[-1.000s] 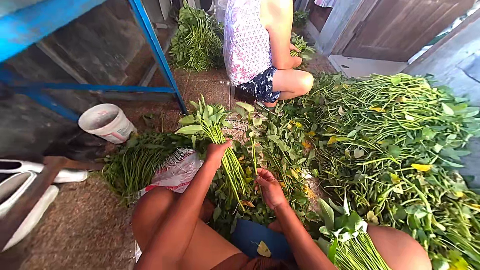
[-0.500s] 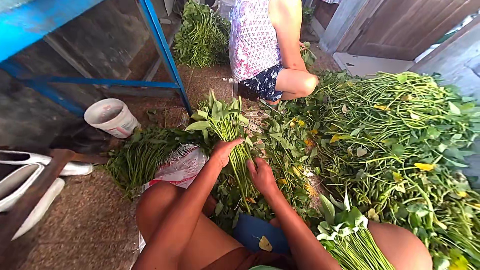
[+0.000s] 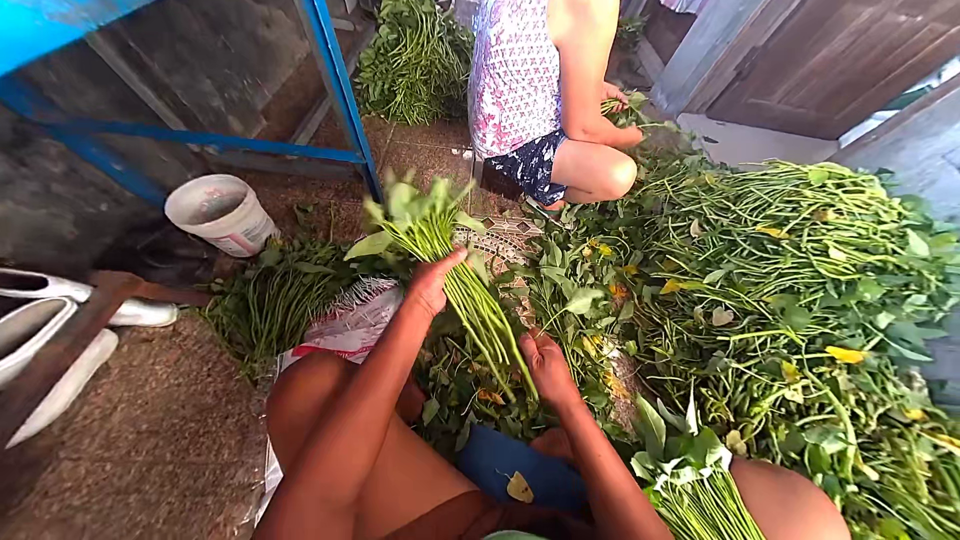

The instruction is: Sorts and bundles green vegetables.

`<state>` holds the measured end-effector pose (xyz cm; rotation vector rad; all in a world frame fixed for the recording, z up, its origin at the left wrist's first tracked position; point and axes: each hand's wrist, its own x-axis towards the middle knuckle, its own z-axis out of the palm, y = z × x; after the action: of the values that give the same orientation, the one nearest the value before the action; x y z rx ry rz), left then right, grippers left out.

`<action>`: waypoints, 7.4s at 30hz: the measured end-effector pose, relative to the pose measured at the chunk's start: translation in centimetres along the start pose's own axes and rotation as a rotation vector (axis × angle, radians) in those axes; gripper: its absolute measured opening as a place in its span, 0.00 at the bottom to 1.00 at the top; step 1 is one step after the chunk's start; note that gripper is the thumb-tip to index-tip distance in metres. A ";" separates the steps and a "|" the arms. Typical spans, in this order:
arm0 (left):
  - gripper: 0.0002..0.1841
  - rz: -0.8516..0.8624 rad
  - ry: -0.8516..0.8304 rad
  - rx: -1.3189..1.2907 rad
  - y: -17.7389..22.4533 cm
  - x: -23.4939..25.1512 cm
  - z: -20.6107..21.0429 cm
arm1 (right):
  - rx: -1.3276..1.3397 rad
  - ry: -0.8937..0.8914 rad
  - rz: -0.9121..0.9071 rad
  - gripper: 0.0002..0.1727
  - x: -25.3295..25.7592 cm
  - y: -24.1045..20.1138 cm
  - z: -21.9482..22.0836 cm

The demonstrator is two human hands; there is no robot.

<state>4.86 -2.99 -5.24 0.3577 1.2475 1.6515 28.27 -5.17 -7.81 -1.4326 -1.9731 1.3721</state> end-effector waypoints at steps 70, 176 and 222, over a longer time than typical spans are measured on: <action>0.04 -0.096 -0.047 0.221 -0.6 0.9 3.7 | -0.235 0.099 0.676 0.24 15.7 24.2 -4.6; 0.32 0.170 0.069 0.156 -0.6 -0.1 2.0 | -0.100 0.036 -0.096 0.43 4.6 -3.2 -1.8; 0.23 0.010 0.132 0.161 -1.9 3.6 0.5 | 0.102 0.173 0.614 0.22 14.8 21.1 1.3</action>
<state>4.54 0.22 -7.82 0.3580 1.4847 1.6092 32.24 7.46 -29.91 -2.1286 -1.3835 1.4826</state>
